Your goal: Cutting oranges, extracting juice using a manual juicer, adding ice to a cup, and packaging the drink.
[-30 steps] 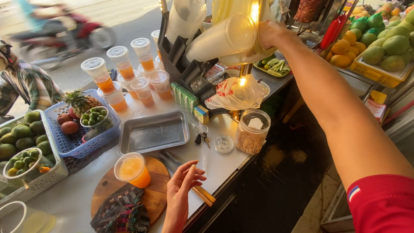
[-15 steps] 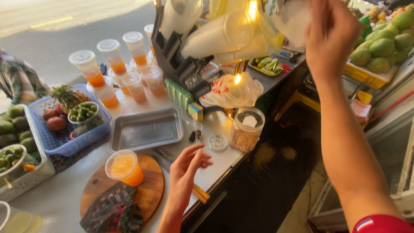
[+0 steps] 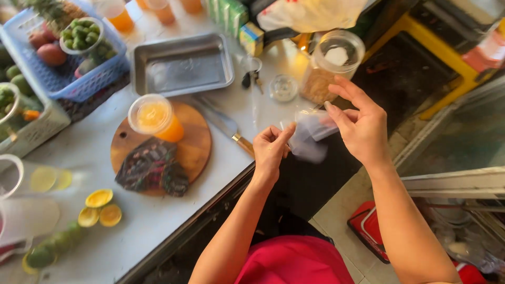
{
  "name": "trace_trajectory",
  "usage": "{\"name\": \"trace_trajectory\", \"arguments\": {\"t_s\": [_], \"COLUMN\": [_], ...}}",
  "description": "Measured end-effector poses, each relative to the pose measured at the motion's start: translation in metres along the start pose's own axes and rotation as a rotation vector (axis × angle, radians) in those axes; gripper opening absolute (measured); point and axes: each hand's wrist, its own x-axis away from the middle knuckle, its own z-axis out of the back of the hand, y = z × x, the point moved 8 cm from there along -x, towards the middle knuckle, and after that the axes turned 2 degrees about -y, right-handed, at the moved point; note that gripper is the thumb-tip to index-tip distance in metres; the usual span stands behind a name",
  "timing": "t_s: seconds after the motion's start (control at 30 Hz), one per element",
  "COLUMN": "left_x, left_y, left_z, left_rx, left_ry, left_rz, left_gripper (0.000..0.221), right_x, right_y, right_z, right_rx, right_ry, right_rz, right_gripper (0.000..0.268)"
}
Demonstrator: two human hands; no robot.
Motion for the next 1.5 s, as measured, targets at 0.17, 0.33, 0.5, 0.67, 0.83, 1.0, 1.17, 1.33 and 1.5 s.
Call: {"name": "trace_trajectory", "arguments": {"t_s": [0.17, 0.33, 0.5, 0.67, 0.83, 1.0, 1.17, 1.33, 1.5], "left_x": [0.039, 0.082, 0.095, 0.113, 0.125, 0.139, 0.146, 0.161, 0.175], "left_y": [0.034, 0.101, 0.1, 0.081, 0.076, 0.086, 0.071, 0.067, 0.083], "left_z": [0.038, 0.031, 0.023, 0.041, 0.076, 0.092, 0.107, 0.087, 0.124], "left_rx": [-0.34, -0.644, -0.725, -0.538, -0.503, -0.22, 0.192, 0.063, 0.098], "left_ry": [0.152, 0.362, 0.292, 0.43, 0.569, 0.668, 0.584, 0.372, 0.417], "left_rz": [-0.229, -0.598, -0.404, -0.597, -0.633, -0.645, -0.602, -0.158, -0.161], "left_gripper": [0.034, 0.037, 0.062, 0.053, 0.022, 0.02, 0.022, 0.044, 0.034], "right_x": [-0.007, -0.017, -0.025, -0.021, -0.014, -0.004, -0.002, 0.003, -0.023], "right_y": [0.024, 0.039, 0.046, 0.048, 0.032, 0.009, 0.008, 0.028, -0.006], "right_z": [-0.029, -0.083, -0.126, -0.161, -0.175, -0.184, -0.188, -0.207, -0.231], "right_rx": [-0.174, -0.357, -0.453, -0.685, -0.644, -0.217, -0.156, -0.075, -0.09], "right_ry": [-0.126, -0.354, -0.551, -0.722, -1.005, -1.202, -1.184, -1.208, -1.262], "right_rz": [-0.109, -0.201, -0.192, -0.347, -0.395, -0.014, 0.04, 0.089, 0.305], "right_gripper": [0.054, 0.055, 0.051, 0.042, 0.038, 0.044, 0.029, 0.025, 0.044]}}
